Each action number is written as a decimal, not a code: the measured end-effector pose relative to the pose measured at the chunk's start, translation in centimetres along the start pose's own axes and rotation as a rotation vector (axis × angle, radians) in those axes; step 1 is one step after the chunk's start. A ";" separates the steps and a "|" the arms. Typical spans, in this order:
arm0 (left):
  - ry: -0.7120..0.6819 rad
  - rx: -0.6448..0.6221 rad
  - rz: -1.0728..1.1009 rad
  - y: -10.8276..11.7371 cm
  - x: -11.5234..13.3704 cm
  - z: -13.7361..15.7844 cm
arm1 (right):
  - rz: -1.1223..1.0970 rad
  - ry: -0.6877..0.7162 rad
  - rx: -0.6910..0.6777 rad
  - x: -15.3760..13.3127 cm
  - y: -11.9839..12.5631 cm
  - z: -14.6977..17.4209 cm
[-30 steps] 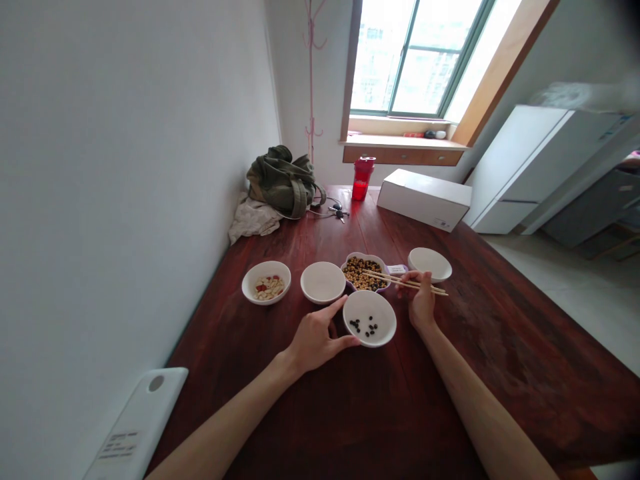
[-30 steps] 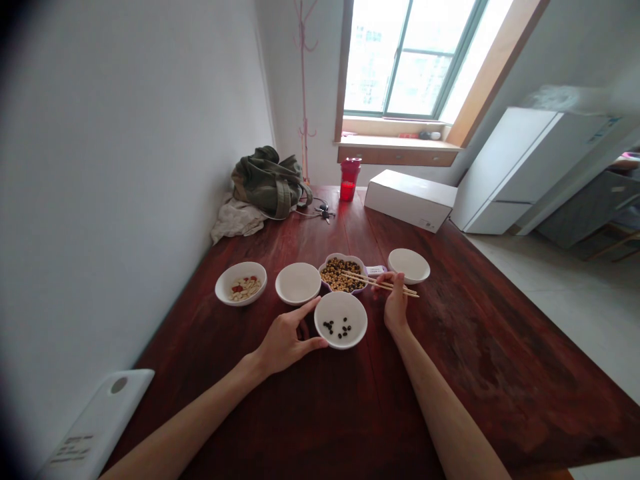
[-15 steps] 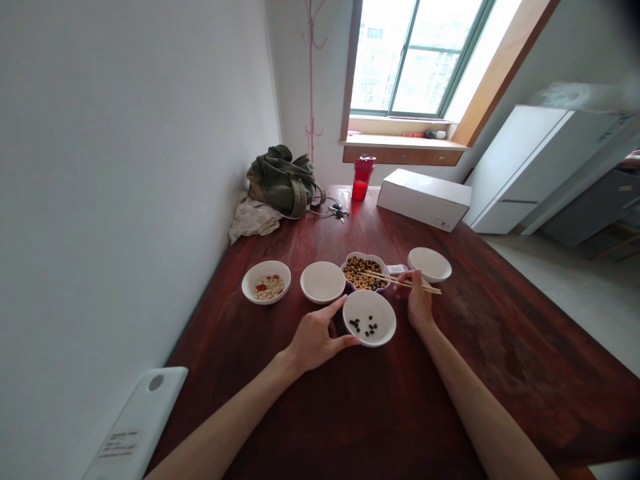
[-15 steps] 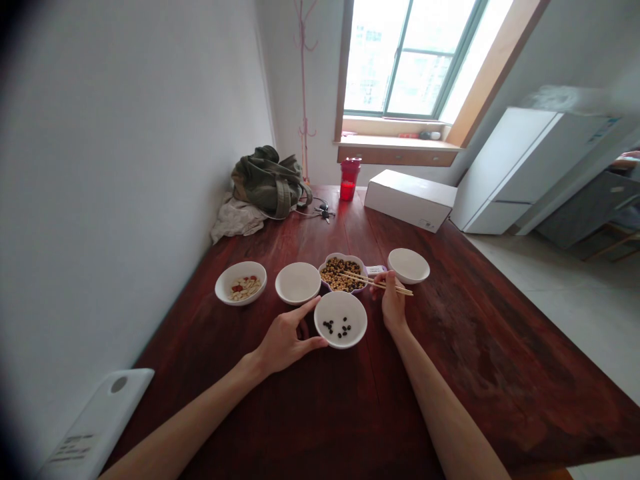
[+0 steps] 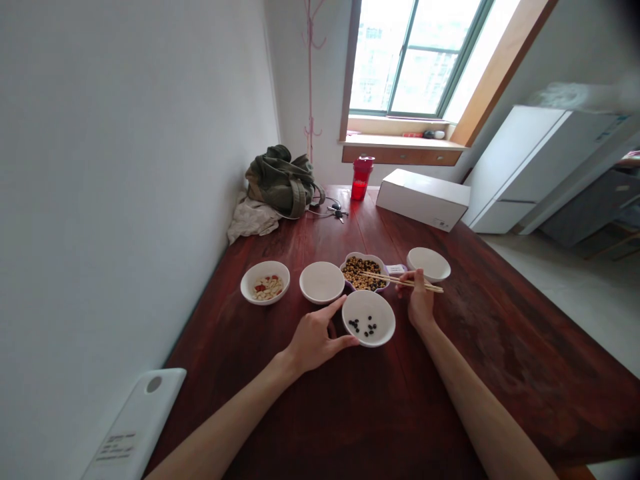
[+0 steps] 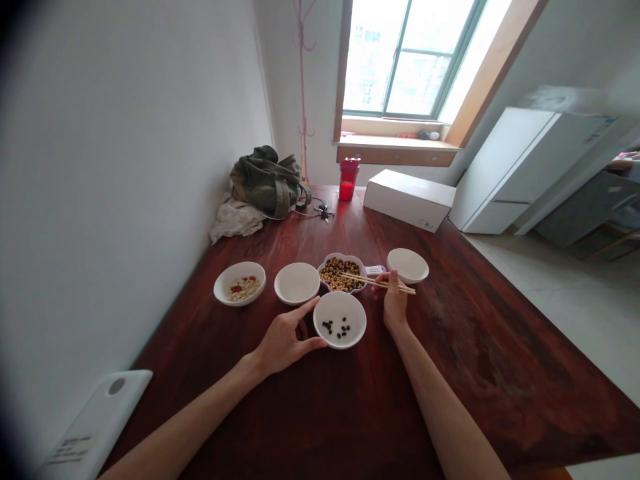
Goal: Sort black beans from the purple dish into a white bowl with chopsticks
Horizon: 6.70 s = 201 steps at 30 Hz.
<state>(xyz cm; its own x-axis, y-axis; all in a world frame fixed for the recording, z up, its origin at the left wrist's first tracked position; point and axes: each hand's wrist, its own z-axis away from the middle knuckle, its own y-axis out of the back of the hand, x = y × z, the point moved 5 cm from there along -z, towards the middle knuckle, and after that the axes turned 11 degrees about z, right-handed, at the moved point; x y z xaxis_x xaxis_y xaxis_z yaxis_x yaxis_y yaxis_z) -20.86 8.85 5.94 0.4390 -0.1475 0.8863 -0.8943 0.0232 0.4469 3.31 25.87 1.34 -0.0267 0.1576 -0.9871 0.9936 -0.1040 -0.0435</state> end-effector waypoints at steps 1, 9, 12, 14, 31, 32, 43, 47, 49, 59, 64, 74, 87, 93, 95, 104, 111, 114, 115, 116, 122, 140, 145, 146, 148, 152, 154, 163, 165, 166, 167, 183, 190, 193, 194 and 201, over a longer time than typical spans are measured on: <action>-0.002 -0.001 0.000 0.0 0.0 0.0 | -0.014 -0.009 -0.002 0.1 0.0 0.0; 0.000 0.003 0.009 0.0 0.0 0.0 | -0.154 -0.073 -0.020 0.0 0.1 -0.2; 0.004 -0.003 0.012 0.0 0.0 0.0 | -0.138 -0.052 -0.040 -0.1 -0.1 0.0; 0.005 -0.005 0.014 0.0 0.0 0.0 | -0.105 -0.018 -0.065 -0.2 -0.3 0.1; 0.024 -0.009 0.017 0.0 0.1 0.1 | 0.002 0.034 -0.162 -0.6 -1.0 0.6; 0.026 -0.010 0.019 0.0 0.1 0.0 | 0.003 0.035 -0.165 -0.6 -1.0 0.6; 0.024 -0.008 0.016 0.0 0.1 0.0 | -0.060 0.014 -0.232 -1.0 -1.3 0.8; 0.019 -0.005 0.021 0.0 0.2 0.0 | -0.066 0.019 -0.259 -1.0 -1.5 1.0; 0.013 -0.004 0.019 0.0 0.2 0.0 | -0.048 0.019 -0.262 -0.9 -1.5 1.0; 0.022 -0.010 0.030 0.0 0.2 0.0 | -0.001 0.044 -0.212 -0.5 -1.2 0.7; 0.018 -0.010 0.025 0.0 0.1 0.0 | -0.003 0.025 -0.178 -0.2 -1.0 0.5; 0.016 0.002 0.021 0.0 0.2 0.0 | -0.083 0.010 -0.224 -0.6 -1.1 0.7; 0.023 -0.004 0.018 0.0 0.1 0.0 | 0.064 0.126 -0.165 -1.4 -0.7 1.0; 0.031 -0.008 0.021 -0.1 0.0 0.0 | 0.018 0.092 -0.133 -1.0 -0.6 0.8; 0.032 -0.007 0.023 -0.1 0.0 0.0 | -0.014 0.081 -0.119 -0.7 -0.5 0.6; 0.025 -0.002 0.023 0.0 0.0 0.0 | -0.271 -0.034 -0.079 -0.6 -0.1 0.1; 0.032 -0.010 0.032 0.0 0.1 0.0 | -0.512 -0.109 -0.179 -1.3 0.1 0.0; 0.034 -0.003 0.035 0.0 0.1 0.0 | -0.518 -0.101 -0.217 -1.6 0.0 0.1; 0.037 -0.004 0.038 0.0 0.1 0.0 | -0.496 -0.093 -0.221 -1.7 0.0 0.1; 0.040 -0.005 0.043 0.0 0.1 0.0 | -0.468 -0.084 -0.220 -1.8 -0.1 0.2; 0.038 -0.008 0.069 0.0 -0.1 0.0 | -0.321 -0.053 -0.271 -2.3 -1.1 1.0; 0.050 -0.024 0.045 0.0 -0.2 0.0 | -0.324 -0.088 -0.355 -1.9 -1.6 1.0; 0.065 -0.044 0.026 0.0 -0.2 0.0 | -0.301 -0.090 -0.320 -1.9 -1.4 0.9; 0.065 -0.047 0.025 0.0 -0.2 0.0 | -0.298 -0.090 -0.313 -1.9 -1.3 0.9; 0.065 -0.049 0.024 0.0 -0.1 0.0 | -0.298 -0.086 -0.302 -1.8 -1.2 0.8; 0.057 -0.042 0.029 0.0 0.1 0.0 | -0.296 -0.074 -0.309 -1.7 -1.1 0.7; 0.057 -0.047 0.037 -0.1 0.2 0.0 | -0.293 -0.069 -0.316 -1.7 -1.1 0.7; 0.035 -0.059 0.068 -0.1 0.3 0.0 | -0.275 -0.065 -0.292 -1.9 -1.2 0.8; 0.033 -0.058 0.075 -0.1 0.3 0.0 | -0.279 -0.067 -0.291 -1.9 -1.2 0.8; 0.031 -0.057 0.080 -0.1 0.3 0.0 | -0.280 -0.071 -0.291 -1.9 -1.2 0.8; 0.030 -0.056 0.084 -0.1 0.3 0.0 | -0.282 -0.077 -0.289 -1.8 -1.2 0.8; 0.043 -0.060 0.066 -0.1 0.3 0.0 | -0.504 -0.182 -0.314 -1.9 -0.1 0.1; 0.049 -0.053 0.055 -0.1 0.3 0.0 | -0.448 -0.219 -0.453 -2.9 -1.2 1.2; 0.041 -0.056 0.066 -0.2 0.3 0.0 | -0.429 -0.127 -0.348 -2.8 -1.2 0.9; 0.038 -0.058 0.068 -0.2 0.2 0.0 | -0.413 -0.088 -0.310 -2.8 -1.1 0.8; 0.036 -0.052 0.053 -0.2 0.0 0.0 | -0.152 0.067 -0.224 -2.1 -1.4 1.3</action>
<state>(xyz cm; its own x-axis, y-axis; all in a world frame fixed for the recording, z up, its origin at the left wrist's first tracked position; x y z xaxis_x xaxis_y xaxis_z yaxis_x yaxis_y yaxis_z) -20.68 8.83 5.89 0.3946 -0.1089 0.9124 -0.9112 0.0812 0.4038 1.87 24.38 3.23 -0.1770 0.2207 -0.9591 0.9785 0.1439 -0.1475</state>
